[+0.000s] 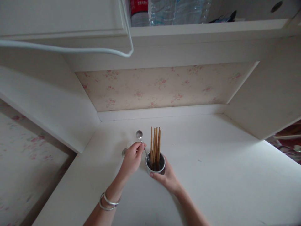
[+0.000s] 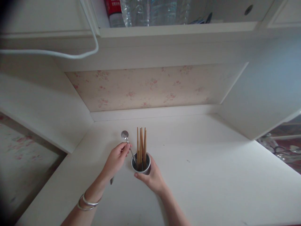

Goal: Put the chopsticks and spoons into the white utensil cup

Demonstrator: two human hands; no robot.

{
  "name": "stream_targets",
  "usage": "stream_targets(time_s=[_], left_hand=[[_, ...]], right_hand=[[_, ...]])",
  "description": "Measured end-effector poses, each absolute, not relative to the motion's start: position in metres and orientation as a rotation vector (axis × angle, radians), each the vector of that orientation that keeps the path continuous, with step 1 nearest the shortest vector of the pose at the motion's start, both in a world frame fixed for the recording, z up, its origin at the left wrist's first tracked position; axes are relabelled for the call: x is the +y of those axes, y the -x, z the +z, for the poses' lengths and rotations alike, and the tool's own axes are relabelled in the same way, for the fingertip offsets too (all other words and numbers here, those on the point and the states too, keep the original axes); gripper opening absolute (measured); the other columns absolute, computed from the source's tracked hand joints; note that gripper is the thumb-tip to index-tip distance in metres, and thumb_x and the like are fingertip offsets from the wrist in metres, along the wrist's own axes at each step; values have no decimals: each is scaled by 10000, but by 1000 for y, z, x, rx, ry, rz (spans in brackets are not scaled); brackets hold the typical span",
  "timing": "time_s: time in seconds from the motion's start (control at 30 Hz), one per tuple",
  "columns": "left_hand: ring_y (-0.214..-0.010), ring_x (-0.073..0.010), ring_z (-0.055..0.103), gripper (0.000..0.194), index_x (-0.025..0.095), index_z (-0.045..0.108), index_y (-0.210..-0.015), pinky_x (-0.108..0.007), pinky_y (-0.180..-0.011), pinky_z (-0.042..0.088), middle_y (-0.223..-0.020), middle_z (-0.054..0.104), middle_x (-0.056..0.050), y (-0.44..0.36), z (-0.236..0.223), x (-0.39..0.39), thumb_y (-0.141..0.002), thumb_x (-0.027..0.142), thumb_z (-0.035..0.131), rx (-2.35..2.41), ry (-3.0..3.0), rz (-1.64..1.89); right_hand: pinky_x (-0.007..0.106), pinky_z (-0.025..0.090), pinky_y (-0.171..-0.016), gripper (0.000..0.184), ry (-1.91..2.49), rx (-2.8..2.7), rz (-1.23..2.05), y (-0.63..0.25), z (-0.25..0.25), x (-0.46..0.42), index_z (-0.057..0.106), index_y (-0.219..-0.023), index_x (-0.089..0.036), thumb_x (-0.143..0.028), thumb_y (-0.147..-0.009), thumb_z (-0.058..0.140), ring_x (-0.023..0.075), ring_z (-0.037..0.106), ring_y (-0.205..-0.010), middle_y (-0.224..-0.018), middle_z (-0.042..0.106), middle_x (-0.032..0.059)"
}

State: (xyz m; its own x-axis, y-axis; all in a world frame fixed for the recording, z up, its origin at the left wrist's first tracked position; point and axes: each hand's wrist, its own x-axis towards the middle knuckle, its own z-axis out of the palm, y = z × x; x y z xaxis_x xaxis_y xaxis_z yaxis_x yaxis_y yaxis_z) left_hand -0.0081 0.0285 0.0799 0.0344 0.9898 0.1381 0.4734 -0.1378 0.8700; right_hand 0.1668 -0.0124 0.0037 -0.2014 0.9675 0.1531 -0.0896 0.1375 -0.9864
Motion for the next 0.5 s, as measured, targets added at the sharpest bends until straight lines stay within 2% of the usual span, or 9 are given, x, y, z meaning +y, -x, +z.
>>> stream_targets(time_s=[0.37,0.5], left_hand=[[-943,-189,625,334,216,715,-984,-269,-817,472,-1001,686,-62,1,57,17,-912,426,467,1342,-1709,1034],[-929,-196,623,374,209,704,-1040,-287,-822,477,-970,690,-51,2,51,14,-901,465,470,1315,-1561,977]], right_hand=[[498,363,-1066,799,905,-1354,1288,-165,2,-11,433,-1350,-225,-374,-664,814,304,502,-1245,-1351,549,113],[493,380,-1052,773,865,-1349,1312,-165,1,-10,437,-1340,-226,-359,-675,810,305,520,-1225,-1336,560,118]])
